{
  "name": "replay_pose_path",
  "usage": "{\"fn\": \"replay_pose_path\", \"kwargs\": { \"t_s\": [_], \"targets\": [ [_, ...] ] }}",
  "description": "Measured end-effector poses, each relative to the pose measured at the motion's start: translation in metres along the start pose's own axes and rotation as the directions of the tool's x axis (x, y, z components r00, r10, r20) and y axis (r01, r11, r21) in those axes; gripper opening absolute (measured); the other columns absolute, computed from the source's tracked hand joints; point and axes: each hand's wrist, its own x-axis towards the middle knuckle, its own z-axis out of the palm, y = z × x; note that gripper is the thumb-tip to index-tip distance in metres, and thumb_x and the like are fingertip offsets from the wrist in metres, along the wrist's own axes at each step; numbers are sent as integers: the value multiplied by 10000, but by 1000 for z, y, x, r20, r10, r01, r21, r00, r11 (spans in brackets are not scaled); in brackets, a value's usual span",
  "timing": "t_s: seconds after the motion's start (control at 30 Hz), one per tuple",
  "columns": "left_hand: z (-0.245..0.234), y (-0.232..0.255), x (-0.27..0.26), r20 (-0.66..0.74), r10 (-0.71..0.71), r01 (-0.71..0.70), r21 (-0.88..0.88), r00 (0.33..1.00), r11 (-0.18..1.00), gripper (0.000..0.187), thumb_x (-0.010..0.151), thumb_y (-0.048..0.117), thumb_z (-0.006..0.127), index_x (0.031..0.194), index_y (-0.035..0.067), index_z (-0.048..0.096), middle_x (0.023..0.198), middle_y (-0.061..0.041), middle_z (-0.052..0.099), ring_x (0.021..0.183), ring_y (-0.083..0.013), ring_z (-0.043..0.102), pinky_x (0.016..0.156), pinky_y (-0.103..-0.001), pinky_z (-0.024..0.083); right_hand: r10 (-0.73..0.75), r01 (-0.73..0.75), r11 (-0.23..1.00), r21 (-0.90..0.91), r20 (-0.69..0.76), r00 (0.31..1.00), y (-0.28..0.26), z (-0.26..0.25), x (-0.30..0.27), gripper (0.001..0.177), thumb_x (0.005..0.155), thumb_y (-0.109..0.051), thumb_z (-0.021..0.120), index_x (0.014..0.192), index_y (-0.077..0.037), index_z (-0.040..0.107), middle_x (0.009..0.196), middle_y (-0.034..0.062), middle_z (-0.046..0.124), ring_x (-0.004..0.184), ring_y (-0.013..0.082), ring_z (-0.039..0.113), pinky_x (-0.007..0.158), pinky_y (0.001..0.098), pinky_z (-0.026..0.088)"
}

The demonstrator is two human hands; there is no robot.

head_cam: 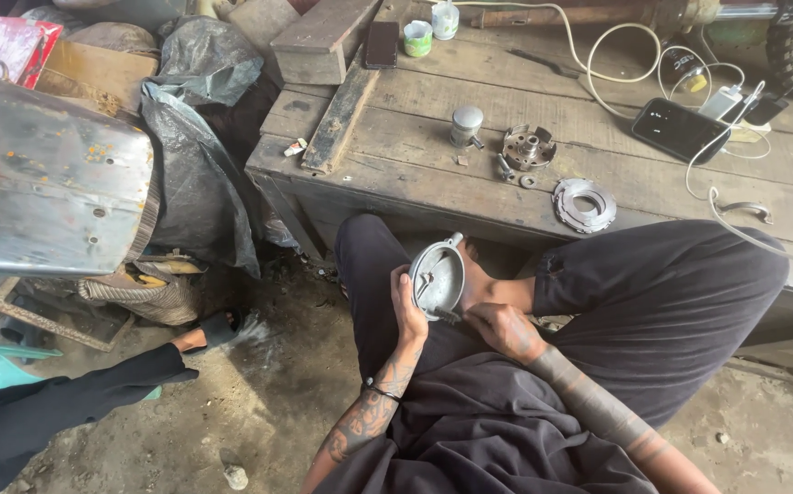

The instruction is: The person sits cross-legged and cleans a silver mechanical housing using a small brush. They scrub the interior and exterior surfaces of the part, rotating it to reach different areas. Other mechanical components, a phone, and a power bank are visible on the wooden workbench nearby.

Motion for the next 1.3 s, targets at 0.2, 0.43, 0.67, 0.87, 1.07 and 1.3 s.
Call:
{"fn": "replay_pose_path", "kwargs": {
  "t_s": [0.2,0.43,0.67,0.87,1.07,1.3],
  "targets": [
    [1,0,1,14,2,-2,5,1000,1000,421,1039,449,367,1119,73,539,935,-101,530,892,-175,556,840,-326,478,30,-88,944,-319,-182,983,34,-6,17,180,910,-452,705,1017,-315,752,894,-87,732,846,146,758,723,305,606],
    [-3,1,1,33,-6,5,24,999,1000,438,1046,469,356,1108,74,533,940,-93,518,901,-164,549,842,-330,481,-4,4,999,-34,-9,1000,-2,-2,4,184,963,-342,658,1012,-213,780,907,34,790,887,293,776,718,412,624],
    [-4,-8,1,19,-8,8,15,1000,1000,419,1038,446,372,1118,71,540,941,-97,528,897,-177,547,837,-319,474,44,-82,942,-326,-122,992,20,-3,8,249,943,-499,649,964,-284,772,880,-58,763,855,153,766,730,312,610],
    [0,2,-1,2,10,-11,15,1000,1000,420,1033,456,387,1105,73,545,930,-89,524,896,-174,549,832,-320,479,39,-49,990,-134,-81,996,-16,-23,7,209,946,-395,668,963,-219,778,872,12,786,855,247,775,713,393,623],
    [-1,2,-2,23,45,-45,22,999,999,420,1045,445,365,1109,67,537,936,-97,530,904,-172,538,871,-332,459,-25,-8,950,-312,-103,994,4,-5,4,221,941,-459,641,956,-277,766,801,-45,755,782,157,771,666,302,615],
    [1,13,-3,100,119,-129,98,988,987,479,1019,495,426,1174,62,559,990,-102,553,978,-180,533,902,-367,446,-196,196,976,-90,11,981,-13,-5,-2,201,979,-343,611,878,-208,720,748,14,747,767,255,772,627,373,625]
  ]
}}
